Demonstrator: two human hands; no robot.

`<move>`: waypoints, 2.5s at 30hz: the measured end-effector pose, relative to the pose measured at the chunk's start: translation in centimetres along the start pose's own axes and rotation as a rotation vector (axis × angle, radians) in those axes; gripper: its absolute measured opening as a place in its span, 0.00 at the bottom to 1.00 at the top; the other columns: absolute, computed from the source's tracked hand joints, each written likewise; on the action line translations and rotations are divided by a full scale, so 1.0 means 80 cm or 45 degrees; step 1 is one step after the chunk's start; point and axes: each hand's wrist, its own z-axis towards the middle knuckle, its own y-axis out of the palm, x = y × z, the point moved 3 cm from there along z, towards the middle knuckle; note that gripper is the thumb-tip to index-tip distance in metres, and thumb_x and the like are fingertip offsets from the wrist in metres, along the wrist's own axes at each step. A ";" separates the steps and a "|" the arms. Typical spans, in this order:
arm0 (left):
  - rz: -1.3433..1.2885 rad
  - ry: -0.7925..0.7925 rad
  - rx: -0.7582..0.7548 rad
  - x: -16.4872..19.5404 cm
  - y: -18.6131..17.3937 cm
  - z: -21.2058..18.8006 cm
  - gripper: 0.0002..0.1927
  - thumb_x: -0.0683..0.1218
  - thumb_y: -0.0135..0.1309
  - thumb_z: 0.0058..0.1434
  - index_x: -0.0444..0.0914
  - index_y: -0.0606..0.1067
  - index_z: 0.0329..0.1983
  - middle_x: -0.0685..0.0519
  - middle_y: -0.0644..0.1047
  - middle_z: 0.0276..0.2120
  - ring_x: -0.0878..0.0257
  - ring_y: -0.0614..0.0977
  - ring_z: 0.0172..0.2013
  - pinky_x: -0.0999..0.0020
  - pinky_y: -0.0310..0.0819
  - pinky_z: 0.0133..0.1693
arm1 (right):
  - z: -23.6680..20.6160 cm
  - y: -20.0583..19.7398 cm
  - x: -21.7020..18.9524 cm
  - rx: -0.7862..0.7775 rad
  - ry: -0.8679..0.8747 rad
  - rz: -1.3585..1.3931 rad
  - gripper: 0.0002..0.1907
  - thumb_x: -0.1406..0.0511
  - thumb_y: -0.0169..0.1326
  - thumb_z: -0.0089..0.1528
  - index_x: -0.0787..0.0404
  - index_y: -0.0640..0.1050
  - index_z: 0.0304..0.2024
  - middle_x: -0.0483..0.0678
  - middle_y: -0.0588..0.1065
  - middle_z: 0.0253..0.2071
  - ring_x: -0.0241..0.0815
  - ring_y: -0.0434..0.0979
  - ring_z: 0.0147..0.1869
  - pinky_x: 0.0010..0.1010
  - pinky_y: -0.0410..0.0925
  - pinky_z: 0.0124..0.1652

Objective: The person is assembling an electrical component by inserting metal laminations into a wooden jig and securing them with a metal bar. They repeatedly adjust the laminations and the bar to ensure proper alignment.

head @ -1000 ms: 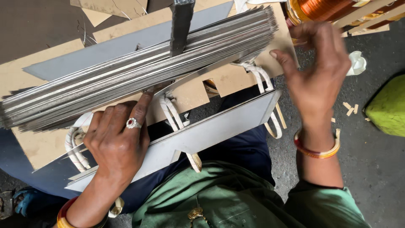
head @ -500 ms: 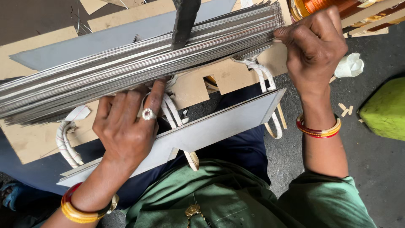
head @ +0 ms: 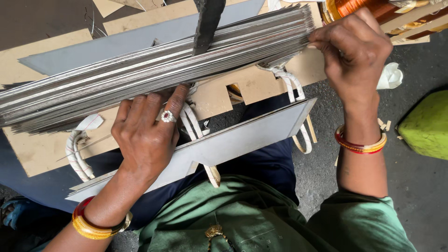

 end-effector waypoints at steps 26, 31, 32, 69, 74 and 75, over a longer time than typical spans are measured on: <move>-0.164 -0.160 0.135 -0.044 -0.019 -0.010 0.08 0.35 0.59 0.63 0.34 0.75 0.44 0.49 0.72 0.40 0.54 0.74 0.41 0.59 0.68 0.44 | -0.090 0.045 0.016 -0.062 0.352 0.139 0.15 0.82 0.55 0.68 0.66 0.83 0.53 0.52 0.74 0.53 0.44 0.74 0.57 0.27 0.66 0.55; -0.135 -0.155 0.171 -0.047 -0.018 -0.010 0.08 0.36 0.59 0.63 0.36 0.74 0.43 0.52 0.71 0.39 0.57 0.73 0.41 0.61 0.66 0.43 | -0.090 0.051 0.015 -0.031 0.372 0.162 0.18 0.82 0.55 0.66 0.68 0.85 0.55 0.56 0.73 0.52 0.47 0.74 0.55 0.29 0.66 0.55; -0.133 -0.150 0.175 -0.047 -0.017 -0.010 0.08 0.36 0.58 0.62 0.36 0.74 0.43 0.52 0.71 0.39 0.57 0.73 0.41 0.61 0.66 0.43 | -0.090 0.051 0.014 -0.015 0.367 0.162 0.19 0.83 0.56 0.64 0.69 0.86 0.55 0.57 0.73 0.51 0.48 0.73 0.55 0.30 0.66 0.55; 0.120 -0.133 0.139 -0.100 -0.080 -0.065 0.15 0.34 0.58 0.58 0.34 0.77 0.49 0.51 0.73 0.42 0.56 0.76 0.43 0.65 0.73 0.38 | 0.019 0.032 -0.115 -0.358 -0.025 -0.059 0.16 0.79 0.61 0.66 0.64 0.82 0.55 0.51 0.75 0.53 0.46 0.75 0.56 0.32 0.70 0.55; 0.099 -0.182 0.176 -0.109 -0.068 -0.083 0.14 0.34 0.61 0.57 0.35 0.77 0.47 0.51 0.70 0.40 0.56 0.74 0.41 0.64 0.70 0.35 | 0.004 0.044 -0.129 -0.353 0.004 -0.229 0.22 0.82 0.57 0.65 0.60 0.84 0.58 0.48 0.77 0.55 0.44 0.73 0.57 0.31 0.71 0.57; 0.105 -0.199 0.158 -0.110 -0.064 -0.085 0.13 0.34 0.61 0.56 0.35 0.76 0.44 0.50 0.68 0.38 0.56 0.74 0.41 0.63 0.69 0.35 | 0.001 0.044 -0.128 -0.357 0.001 -0.248 0.22 0.82 0.57 0.65 0.60 0.85 0.58 0.48 0.77 0.54 0.44 0.74 0.58 0.31 0.70 0.56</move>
